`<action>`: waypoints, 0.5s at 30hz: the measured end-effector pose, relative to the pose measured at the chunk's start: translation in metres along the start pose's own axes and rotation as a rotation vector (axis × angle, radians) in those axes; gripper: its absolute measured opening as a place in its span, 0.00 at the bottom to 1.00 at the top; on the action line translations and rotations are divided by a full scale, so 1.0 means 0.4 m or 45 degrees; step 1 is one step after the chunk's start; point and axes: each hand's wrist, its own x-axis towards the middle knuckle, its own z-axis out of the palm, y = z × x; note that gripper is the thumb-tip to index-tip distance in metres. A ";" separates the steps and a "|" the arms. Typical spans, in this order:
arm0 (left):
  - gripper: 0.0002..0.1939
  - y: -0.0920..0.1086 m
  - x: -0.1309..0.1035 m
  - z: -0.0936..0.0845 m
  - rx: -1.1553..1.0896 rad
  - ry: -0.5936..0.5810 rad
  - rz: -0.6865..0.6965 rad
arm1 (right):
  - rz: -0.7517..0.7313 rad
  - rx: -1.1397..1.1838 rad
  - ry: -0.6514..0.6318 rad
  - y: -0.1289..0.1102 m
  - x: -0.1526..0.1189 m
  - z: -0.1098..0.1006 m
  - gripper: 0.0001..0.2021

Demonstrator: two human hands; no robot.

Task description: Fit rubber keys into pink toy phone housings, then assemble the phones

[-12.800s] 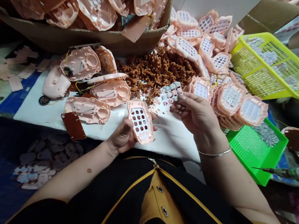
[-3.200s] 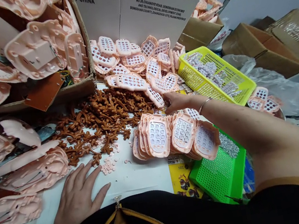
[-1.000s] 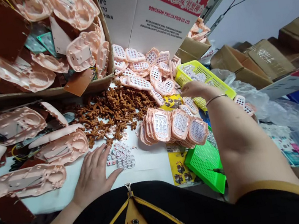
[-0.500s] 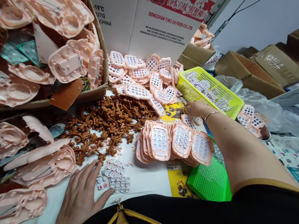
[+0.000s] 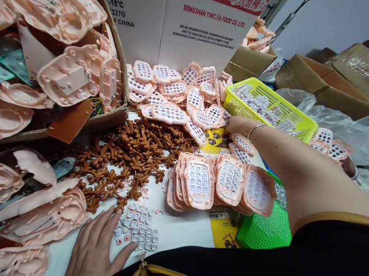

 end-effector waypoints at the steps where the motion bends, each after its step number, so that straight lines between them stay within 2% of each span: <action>1: 0.33 0.000 0.000 0.000 0.005 0.002 -0.003 | 0.019 -0.029 -0.031 -0.001 0.008 0.007 0.19; 4: 0.34 0.001 -0.002 0.004 0.018 0.000 -0.021 | 0.000 -0.084 -0.026 0.006 0.013 0.022 0.22; 10: 0.35 -0.001 -0.005 0.007 0.009 -0.040 -0.020 | -0.153 -0.141 0.079 0.023 -0.028 0.030 0.18; 15: 0.34 0.000 0.002 -0.001 0.011 -0.034 -0.019 | -0.107 -0.097 0.188 0.036 -0.058 0.005 0.17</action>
